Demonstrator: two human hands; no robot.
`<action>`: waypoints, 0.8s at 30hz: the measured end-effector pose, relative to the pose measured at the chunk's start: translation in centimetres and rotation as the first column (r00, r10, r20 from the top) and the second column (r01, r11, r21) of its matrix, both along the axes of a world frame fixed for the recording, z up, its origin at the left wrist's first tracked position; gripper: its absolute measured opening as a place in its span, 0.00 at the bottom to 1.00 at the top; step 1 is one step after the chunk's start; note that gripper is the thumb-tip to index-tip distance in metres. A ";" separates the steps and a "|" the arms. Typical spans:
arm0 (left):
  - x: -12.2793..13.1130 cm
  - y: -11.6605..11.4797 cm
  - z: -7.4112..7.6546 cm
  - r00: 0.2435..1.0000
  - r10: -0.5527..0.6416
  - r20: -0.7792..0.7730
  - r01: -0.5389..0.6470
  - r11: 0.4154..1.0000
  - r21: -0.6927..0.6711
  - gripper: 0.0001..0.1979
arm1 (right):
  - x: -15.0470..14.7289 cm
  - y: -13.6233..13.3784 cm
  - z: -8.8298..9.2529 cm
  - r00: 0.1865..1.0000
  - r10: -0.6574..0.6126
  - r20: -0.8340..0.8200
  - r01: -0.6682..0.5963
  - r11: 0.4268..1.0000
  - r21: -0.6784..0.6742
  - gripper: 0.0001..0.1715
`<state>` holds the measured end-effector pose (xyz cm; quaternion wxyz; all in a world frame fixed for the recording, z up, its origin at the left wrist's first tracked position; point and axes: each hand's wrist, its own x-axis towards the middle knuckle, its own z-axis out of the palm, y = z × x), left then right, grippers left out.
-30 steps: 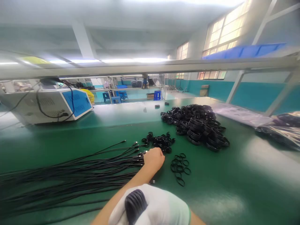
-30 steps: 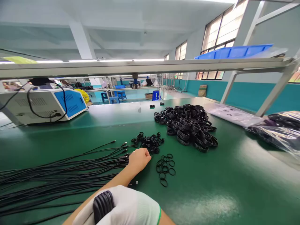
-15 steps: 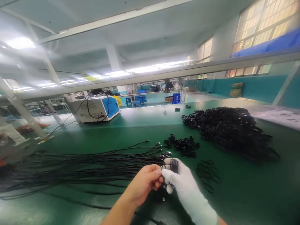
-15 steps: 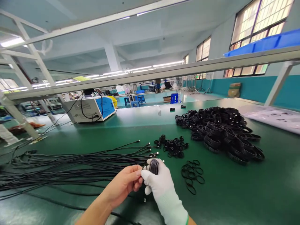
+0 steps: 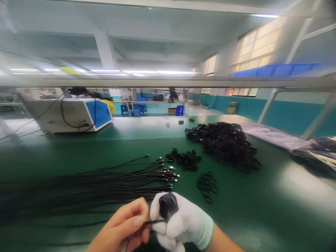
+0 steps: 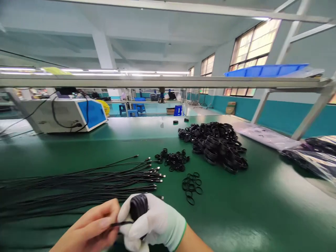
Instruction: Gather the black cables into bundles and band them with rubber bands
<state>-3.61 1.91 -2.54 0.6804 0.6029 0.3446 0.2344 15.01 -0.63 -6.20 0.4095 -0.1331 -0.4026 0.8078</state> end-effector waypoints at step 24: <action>1.9 0.4 0.7 0.809 0.076 -0.582 0.347 0.738 0.579 0.27 | -2.2 0.9 -2.6 0.483 -0.498 0.720 0.347 0.864 0.364 0.43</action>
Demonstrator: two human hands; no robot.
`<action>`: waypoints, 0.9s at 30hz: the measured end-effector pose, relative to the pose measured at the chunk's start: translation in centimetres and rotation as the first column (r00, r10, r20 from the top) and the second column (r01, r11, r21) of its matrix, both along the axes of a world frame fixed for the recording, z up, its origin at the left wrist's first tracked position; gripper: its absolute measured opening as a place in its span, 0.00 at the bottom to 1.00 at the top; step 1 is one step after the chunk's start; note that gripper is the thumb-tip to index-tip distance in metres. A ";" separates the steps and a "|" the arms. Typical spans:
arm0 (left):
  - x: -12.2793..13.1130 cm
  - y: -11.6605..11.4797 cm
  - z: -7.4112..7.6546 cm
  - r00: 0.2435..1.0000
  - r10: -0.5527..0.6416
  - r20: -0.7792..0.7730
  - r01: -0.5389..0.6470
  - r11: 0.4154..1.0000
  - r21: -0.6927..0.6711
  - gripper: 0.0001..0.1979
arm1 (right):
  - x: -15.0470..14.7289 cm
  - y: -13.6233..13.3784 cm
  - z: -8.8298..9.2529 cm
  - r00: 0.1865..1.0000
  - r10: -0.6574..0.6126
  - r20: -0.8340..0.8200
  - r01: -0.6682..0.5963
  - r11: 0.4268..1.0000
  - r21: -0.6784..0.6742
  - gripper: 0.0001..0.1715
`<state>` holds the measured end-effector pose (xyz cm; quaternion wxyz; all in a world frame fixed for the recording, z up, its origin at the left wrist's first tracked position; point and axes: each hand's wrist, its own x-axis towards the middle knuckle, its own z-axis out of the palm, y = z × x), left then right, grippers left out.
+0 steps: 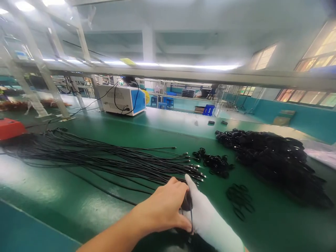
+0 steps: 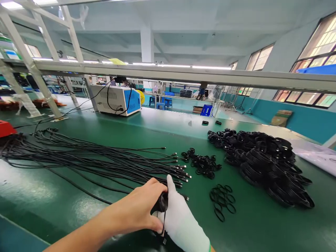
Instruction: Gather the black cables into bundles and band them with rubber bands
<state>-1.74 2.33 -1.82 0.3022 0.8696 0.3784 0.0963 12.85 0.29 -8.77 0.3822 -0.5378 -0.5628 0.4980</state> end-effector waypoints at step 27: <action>1.6 -1.1 -2.1 0.521 0.577 0.629 -0.017 0.744 -0.668 0.07 | 2.0 -2.0 0.9 0.534 0.390 -0.750 -0.422 0.892 0.164 0.33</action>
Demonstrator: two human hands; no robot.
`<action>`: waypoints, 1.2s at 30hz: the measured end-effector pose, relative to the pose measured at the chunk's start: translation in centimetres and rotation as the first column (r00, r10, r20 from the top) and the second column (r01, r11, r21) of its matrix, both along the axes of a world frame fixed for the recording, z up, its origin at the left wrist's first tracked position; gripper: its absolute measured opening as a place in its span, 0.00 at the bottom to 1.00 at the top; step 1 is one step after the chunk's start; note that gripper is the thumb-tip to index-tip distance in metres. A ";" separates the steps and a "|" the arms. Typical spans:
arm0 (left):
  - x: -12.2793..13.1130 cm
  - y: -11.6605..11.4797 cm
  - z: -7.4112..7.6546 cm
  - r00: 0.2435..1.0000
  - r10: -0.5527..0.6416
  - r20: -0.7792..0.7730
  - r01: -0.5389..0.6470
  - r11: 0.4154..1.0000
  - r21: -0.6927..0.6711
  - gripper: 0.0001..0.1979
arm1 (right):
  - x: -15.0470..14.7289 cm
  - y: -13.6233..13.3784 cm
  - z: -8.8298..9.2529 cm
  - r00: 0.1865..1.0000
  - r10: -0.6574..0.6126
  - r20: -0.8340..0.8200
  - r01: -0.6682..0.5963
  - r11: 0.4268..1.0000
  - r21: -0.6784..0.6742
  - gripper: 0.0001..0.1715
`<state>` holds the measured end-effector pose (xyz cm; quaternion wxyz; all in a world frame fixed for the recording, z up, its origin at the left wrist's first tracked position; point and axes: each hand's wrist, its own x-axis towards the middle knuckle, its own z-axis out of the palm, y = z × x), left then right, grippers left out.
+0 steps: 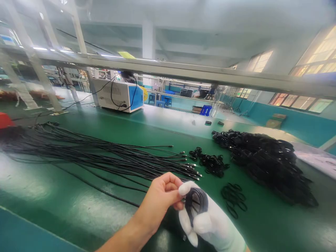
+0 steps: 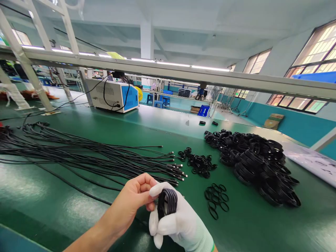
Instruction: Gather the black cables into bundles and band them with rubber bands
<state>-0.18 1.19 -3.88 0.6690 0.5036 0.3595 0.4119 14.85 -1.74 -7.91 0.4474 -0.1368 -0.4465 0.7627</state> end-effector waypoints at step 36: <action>-0.8 1.0 -0.9 0.977 -0.168 -0.130 0.158 0.984 -0.079 0.09 | -0.8 0.9 1.2 0.967 -0.122 0.222 0.146 0.985 -0.095 0.26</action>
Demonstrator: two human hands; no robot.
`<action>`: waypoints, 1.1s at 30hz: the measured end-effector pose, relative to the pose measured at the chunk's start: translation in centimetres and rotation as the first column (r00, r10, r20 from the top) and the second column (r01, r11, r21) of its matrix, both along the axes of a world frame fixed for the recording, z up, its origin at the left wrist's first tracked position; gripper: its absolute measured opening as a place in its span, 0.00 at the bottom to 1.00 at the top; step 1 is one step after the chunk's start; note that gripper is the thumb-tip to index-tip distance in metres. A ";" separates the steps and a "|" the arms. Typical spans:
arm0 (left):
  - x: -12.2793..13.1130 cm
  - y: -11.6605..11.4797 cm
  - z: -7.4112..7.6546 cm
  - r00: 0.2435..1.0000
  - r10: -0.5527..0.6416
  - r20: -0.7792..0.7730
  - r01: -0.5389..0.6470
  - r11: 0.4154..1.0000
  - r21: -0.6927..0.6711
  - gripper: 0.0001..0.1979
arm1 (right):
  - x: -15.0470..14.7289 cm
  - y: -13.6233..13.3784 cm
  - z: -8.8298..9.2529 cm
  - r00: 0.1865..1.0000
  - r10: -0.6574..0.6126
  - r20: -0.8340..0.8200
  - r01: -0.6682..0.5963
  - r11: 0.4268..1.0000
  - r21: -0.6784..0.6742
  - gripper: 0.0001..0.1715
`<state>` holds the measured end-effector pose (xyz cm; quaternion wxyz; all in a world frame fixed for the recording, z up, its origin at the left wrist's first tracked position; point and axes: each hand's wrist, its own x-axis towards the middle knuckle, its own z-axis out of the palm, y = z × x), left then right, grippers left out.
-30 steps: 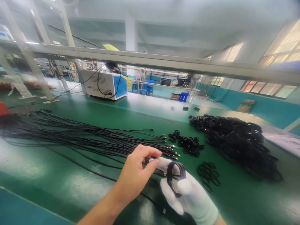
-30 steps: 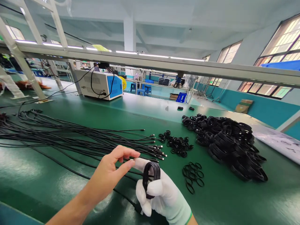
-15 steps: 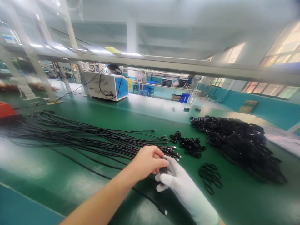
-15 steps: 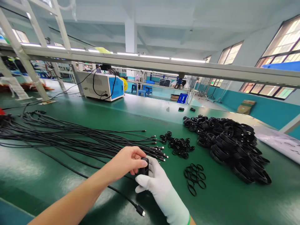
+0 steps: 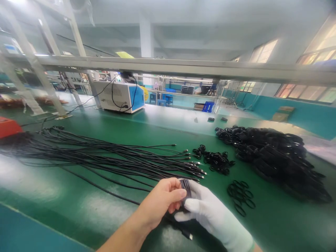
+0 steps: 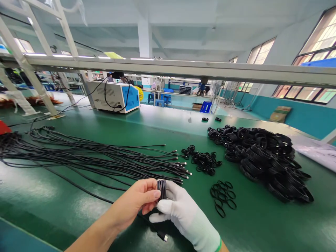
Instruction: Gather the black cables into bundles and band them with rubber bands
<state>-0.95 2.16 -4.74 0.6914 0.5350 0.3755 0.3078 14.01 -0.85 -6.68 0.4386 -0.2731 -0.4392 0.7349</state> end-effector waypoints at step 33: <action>-2.7 3.1 2.7 0.981 -0.074 -0.180 0.142 0.905 0.401 0.16 | 0.2 -0.2 -1.0 0.899 0.104 -0.425 -0.180 0.973 -0.142 0.24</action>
